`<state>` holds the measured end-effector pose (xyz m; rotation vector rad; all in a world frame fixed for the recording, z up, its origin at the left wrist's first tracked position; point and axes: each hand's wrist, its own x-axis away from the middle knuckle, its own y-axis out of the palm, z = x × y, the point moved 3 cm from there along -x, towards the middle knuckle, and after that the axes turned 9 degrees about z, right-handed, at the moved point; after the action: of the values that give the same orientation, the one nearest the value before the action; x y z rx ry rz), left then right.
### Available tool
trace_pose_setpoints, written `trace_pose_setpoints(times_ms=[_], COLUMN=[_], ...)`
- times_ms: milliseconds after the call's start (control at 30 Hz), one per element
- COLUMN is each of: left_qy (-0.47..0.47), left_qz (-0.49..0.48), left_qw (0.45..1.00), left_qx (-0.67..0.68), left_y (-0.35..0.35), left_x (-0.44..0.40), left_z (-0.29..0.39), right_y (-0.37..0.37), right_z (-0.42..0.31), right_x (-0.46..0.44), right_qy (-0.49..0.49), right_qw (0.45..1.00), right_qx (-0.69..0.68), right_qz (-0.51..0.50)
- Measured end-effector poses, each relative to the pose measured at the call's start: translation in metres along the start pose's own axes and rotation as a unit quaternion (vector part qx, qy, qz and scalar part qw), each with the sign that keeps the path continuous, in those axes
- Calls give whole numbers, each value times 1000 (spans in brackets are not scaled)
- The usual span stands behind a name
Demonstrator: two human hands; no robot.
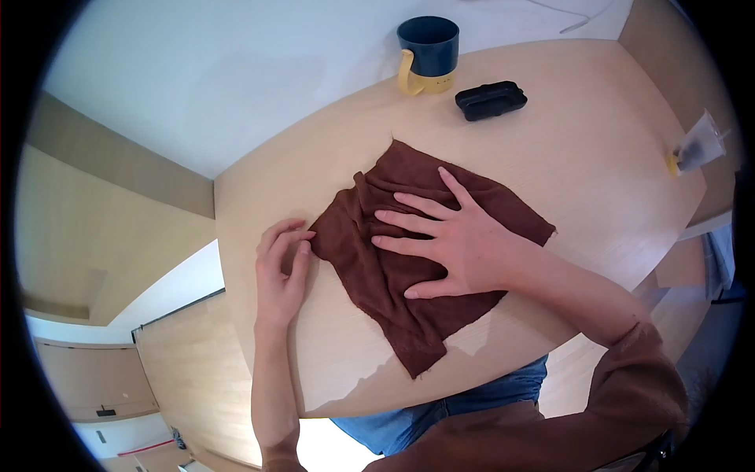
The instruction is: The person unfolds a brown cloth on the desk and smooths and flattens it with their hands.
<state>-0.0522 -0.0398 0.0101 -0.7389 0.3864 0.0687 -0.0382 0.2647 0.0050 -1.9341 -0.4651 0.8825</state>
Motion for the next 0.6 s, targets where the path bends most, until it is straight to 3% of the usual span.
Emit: trace_pose_setpoints(times_ms=[600], left_qy=[7], left_qz=[-10], left_qw=[1000], left_qx=[-2], left_y=[-1], left_x=[-1], left_z=[-2], right_y=[-1], right_z=[-1], right_x=[-3], right_qy=[-30], right_qw=[999], right_qx=[-19], right_qz=[37])
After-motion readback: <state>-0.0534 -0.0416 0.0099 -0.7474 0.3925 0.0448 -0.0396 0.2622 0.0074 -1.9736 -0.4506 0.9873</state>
